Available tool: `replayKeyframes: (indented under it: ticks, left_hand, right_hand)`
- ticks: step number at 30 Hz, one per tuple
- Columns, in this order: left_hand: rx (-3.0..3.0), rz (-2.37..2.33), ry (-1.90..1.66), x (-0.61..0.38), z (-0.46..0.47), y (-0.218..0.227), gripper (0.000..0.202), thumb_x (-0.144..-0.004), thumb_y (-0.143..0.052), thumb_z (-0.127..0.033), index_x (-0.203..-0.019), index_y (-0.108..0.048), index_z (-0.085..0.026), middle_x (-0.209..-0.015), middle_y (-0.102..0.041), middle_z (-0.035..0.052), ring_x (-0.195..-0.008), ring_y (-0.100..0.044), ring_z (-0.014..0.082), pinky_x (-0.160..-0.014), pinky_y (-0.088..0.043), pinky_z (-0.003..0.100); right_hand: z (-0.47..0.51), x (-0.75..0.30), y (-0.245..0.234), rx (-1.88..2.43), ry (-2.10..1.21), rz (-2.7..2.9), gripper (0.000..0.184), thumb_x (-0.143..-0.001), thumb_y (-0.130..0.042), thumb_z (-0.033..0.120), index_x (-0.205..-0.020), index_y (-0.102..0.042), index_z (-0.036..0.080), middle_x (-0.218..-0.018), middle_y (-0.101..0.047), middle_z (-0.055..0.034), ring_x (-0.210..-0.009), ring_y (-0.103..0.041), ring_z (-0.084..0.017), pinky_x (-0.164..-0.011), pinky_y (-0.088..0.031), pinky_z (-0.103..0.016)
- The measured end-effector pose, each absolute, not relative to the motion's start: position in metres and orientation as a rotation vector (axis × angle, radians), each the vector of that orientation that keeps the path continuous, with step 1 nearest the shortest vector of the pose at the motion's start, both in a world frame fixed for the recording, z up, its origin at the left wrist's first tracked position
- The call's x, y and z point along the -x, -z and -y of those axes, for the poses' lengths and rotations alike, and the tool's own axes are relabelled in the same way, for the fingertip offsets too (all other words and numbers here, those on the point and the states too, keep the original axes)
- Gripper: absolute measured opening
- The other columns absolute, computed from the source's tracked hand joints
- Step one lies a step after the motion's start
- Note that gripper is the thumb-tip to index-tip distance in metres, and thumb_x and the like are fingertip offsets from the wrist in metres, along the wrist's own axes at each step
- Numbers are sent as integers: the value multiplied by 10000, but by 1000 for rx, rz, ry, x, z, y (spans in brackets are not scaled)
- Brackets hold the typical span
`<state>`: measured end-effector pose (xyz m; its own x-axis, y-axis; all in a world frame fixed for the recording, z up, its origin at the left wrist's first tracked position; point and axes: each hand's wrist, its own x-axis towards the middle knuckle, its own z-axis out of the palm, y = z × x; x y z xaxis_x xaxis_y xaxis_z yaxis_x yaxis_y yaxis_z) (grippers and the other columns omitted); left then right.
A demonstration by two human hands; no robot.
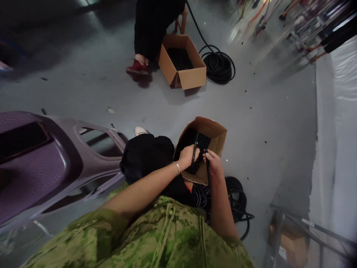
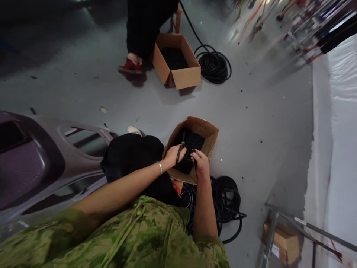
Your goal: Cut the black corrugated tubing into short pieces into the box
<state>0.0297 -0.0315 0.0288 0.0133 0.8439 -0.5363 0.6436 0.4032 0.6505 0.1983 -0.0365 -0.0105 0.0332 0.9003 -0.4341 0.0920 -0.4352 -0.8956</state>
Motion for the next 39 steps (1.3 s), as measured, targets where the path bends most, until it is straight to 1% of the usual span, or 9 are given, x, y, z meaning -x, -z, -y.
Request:
replayKeyframes:
  ticks: [5, 9, 14, 19, 23, 28, 32, 35, 39]
  left_hand:
    - [-582, -1691, -529, -17, 20, -21, 377, -920, -336, -249, -948, -674, -85, -899, -742, 131, -586, -622, 115, -503, -434, 197]
    - [-282, -1545, -675, -16, 23, -21, 214, -823, -487, -197, -771, -669, -96, -696, -706, 88, -406, -473, 72, -431, -354, 200]
    - [-337, -1431, -596, -20, 30, -19, 161, -760, -545, -165, -632, -634, -125, -571, -643, 53, -384, -454, 82, -420, -311, 214]
    - [-339, -1475, -571, -26, 26, -12, 179, -747, -547, -169, -573, -575, -136, -582, -641, 50, -373, -449, 80, -438, -342, 232]
    - [-357, -1509, -549, -30, 24, -8, 187, -750, -526, -164, -568, -557, -139, -557, -624, 43, -364, -446, 82, -429, -340, 235]
    - [-526, -1470, -503, -33, 29, -7, 173, -724, -584, -189, -562, -590, -131, -564, -646, 57, -376, -457, 86, -410, -325, 230]
    - [-695, -1156, -563, -37, 31, -13, 251, -751, -660, -344, -637, -635, -122, -613, -675, 70, -395, -481, 81, -413, -334, 217]
    - [-690, -957, -613, -35, 31, -19, 404, -776, -646, -503, -652, -643, -119, -629, -680, 83, -409, -479, 73, -419, -350, 210]
    - [-720, -949, -645, -26, 33, -21, 405, -743, -692, -502, -604, -630, -127, -532, -624, 43, -397, -442, 61, -403, -322, 203]
  right_hand:
    - [0, -180, 20, 1694, -1376, 1212, 491, -783, -627, 377, -1192, -652, 106, -900, -735, -85, -709, -641, -149, -688, -515, -273]
    - [1, -171, 48, 2135, -1155, 2164, 368, -925, -451, 295, -1219, -651, 199, -1105, -724, -82, -959, -671, -180, -816, -499, -266]
    - [42, -187, 66, 2297, -1164, 2740, 292, -873, -592, 297, -1143, -689, 238, -1107, -728, -97, -1025, -679, -233, -815, -490, -285]
    - [64, -207, 55, 2305, -1063, 2783, 367, -965, -445, 435, -1207, -631, 232, -1137, -710, -129, -1061, -663, -245, -848, -475, -323]
    - [74, -219, 45, 2192, -951, 2754, 337, -959, -471, 429, -1197, -624, 246, -1119, -717, -107, -1042, -662, -226, -852, -462, -302]
    - [86, -238, 23, 2055, -1026, 2034, 271, -933, -470, 394, -1019, -643, 203, -923, -720, -43, -855, -657, -171, -780, -474, -259]
    - [78, -228, -12, 1787, -1026, 1665, 265, -867, -529, 468, -902, -570, 208, -676, -583, 41, -618, -544, -131, -632, -442, -233]
    - [65, -211, -35, 1700, -967, 1721, 263, -817, -606, 464, -793, -527, 214, -651, -531, 54, -601, -491, -117, -616, -404, -225]
    - [59, -193, -46, 1635, -974, 1787, 235, -840, -586, 435, -772, -524, 218, -634, -549, 50, -611, -505, -122, -639, -416, -230]
